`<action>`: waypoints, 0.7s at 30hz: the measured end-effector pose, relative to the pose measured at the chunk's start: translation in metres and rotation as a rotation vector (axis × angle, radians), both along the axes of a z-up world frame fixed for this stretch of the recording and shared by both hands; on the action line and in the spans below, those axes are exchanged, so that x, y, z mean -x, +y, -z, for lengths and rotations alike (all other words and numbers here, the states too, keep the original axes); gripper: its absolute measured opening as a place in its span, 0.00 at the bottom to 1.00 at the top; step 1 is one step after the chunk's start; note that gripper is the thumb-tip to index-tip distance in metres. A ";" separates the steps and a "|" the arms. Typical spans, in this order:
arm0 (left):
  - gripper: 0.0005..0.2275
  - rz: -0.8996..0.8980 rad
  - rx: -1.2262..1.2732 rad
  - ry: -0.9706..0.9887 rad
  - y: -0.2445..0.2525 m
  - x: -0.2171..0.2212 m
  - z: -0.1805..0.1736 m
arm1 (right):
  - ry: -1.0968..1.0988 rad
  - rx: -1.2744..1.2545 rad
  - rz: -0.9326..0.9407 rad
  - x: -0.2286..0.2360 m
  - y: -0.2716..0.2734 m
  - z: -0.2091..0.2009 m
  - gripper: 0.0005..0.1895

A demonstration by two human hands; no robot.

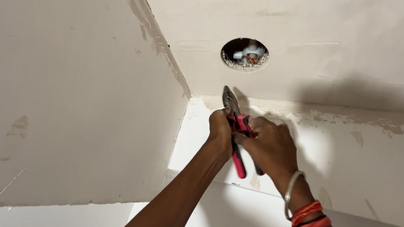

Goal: Using pliers to pull or adjust electrical components inside a ceiling hole.

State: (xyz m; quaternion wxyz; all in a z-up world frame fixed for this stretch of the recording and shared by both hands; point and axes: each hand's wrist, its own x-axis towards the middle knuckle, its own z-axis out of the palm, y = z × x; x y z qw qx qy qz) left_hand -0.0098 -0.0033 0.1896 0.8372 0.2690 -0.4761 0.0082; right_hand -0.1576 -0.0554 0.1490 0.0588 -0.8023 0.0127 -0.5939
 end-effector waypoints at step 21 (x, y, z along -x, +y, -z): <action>0.08 -1.671 0.210 -0.525 0.047 0.045 -0.078 | 0.313 -0.330 -1.024 -0.008 -0.029 -0.071 0.10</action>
